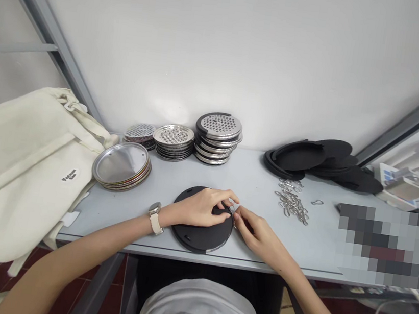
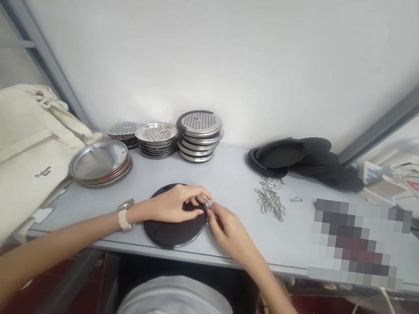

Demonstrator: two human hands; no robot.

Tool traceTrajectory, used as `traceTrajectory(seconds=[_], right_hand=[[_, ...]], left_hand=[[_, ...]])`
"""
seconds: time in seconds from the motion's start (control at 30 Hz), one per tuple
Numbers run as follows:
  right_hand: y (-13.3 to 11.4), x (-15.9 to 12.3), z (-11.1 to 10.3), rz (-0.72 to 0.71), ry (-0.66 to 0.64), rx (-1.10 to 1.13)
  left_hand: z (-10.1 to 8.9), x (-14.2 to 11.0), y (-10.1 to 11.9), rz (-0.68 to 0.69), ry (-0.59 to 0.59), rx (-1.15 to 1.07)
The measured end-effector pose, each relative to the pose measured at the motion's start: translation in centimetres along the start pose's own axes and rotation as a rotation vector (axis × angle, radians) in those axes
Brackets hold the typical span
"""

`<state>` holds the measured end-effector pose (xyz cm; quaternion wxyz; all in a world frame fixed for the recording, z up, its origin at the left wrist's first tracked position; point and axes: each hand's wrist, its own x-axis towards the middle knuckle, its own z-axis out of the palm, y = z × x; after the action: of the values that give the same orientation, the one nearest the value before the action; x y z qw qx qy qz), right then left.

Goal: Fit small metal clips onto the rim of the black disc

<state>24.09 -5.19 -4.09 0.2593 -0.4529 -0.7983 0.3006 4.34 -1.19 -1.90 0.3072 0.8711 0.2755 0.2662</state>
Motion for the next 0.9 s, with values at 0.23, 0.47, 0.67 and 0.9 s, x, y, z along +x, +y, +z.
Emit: traceTrajectory(seconds=[0.23,0.47,0.67,0.9], right_hand=[[0.03,0.01,0.02,-0.006,0.007,-0.013],[-0.07,0.01,0.04,-0.002,0.017,-0.003],[0.11,-0.02,0.07,0.007,0.012,-0.002],[0.31,-0.11,0.21,0.027,0.021,0.004]], left_hand=[[-0.03,0.03,0.03,0.000,0.002,-0.004],[-0.06,0.01,0.12,0.000,0.002,-0.005],[-0.01,0.06,0.13,-0.004,0.004,-0.002],[-0.04,0.02,0.02,-0.001,0.003,-0.004]])
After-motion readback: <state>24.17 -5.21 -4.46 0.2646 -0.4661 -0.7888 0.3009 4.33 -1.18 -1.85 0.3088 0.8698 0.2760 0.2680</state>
